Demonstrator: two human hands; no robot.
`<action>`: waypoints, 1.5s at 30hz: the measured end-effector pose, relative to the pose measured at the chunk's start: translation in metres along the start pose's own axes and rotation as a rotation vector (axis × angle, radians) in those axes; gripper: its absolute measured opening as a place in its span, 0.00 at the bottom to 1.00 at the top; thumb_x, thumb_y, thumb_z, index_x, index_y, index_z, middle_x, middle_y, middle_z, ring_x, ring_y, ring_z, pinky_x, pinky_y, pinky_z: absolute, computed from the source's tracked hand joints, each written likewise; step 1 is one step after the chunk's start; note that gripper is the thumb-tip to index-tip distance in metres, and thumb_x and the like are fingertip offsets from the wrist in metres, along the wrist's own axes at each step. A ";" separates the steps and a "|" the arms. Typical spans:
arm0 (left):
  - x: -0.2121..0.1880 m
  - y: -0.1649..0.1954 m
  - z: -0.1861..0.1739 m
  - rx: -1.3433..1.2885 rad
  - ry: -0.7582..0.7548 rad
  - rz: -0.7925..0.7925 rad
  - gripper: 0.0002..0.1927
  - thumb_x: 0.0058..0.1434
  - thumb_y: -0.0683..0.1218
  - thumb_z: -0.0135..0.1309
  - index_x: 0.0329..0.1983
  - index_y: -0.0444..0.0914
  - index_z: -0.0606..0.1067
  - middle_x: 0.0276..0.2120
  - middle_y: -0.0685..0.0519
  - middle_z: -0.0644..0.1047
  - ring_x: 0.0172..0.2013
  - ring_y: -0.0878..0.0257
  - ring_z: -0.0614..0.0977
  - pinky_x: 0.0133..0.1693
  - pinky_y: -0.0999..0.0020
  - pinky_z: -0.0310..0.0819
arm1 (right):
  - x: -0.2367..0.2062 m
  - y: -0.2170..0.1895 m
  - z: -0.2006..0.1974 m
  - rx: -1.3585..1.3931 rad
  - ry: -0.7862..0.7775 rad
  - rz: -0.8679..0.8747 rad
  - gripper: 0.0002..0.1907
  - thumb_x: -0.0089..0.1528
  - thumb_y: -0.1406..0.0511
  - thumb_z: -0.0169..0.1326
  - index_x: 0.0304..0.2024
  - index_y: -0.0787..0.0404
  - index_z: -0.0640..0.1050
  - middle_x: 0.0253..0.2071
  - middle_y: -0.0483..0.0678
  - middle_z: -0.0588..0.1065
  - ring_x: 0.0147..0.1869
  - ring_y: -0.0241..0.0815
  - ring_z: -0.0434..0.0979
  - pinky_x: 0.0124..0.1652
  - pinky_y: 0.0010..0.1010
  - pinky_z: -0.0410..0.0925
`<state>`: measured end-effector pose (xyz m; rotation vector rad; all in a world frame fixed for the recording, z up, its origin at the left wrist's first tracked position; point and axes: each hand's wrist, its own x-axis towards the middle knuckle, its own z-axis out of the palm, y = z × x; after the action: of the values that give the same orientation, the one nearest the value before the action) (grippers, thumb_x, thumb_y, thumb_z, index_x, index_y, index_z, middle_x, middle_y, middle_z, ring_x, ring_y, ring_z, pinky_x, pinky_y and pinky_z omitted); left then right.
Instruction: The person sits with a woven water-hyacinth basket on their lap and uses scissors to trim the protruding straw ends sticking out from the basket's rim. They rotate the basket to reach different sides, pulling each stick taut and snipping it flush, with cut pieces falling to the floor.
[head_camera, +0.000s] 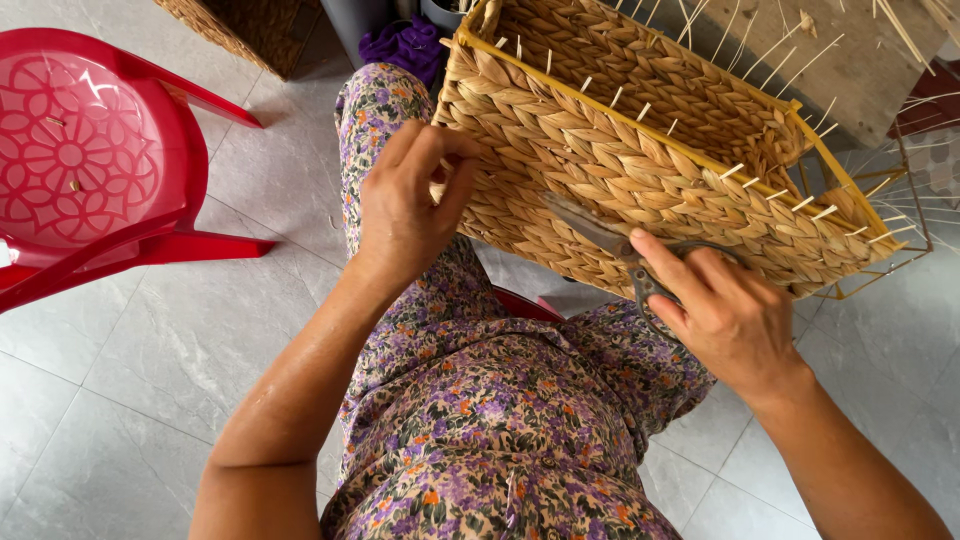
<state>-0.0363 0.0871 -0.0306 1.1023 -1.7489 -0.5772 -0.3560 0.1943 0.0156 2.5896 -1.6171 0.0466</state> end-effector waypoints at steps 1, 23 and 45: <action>-0.001 -0.002 -0.003 0.003 -0.025 -0.004 0.06 0.69 0.40 0.59 0.46 0.38 0.75 0.40 0.53 0.76 0.36 0.62 0.80 0.37 0.67 0.78 | -0.002 0.000 -0.004 -0.002 0.039 0.002 0.46 0.47 0.59 0.75 0.68 0.44 0.74 0.33 0.40 0.70 0.33 0.37 0.74 0.35 0.31 0.74; -0.007 0.008 0.004 0.121 -0.127 0.247 0.09 0.61 0.43 0.65 0.41 0.41 0.76 0.37 0.53 0.73 0.40 0.54 0.77 0.42 0.60 0.74 | 0.025 -0.030 0.000 -0.017 0.013 -0.066 0.47 0.47 0.58 0.73 0.69 0.47 0.72 0.31 0.42 0.69 0.27 0.39 0.74 0.32 0.33 0.74; -0.011 -0.031 0.028 -0.099 0.151 -0.146 0.10 0.80 0.36 0.57 0.60 0.33 0.72 0.55 0.49 0.74 0.49 0.66 0.79 0.47 0.75 0.76 | -0.096 0.043 -0.019 0.461 0.038 0.347 0.40 0.46 0.63 0.73 0.61 0.51 0.75 0.36 0.45 0.76 0.37 0.38 0.77 0.36 0.31 0.72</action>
<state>-0.0470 0.0792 -0.0712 1.1792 -1.5034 -0.6465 -0.4364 0.2636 0.0298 2.5341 -2.2436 0.5490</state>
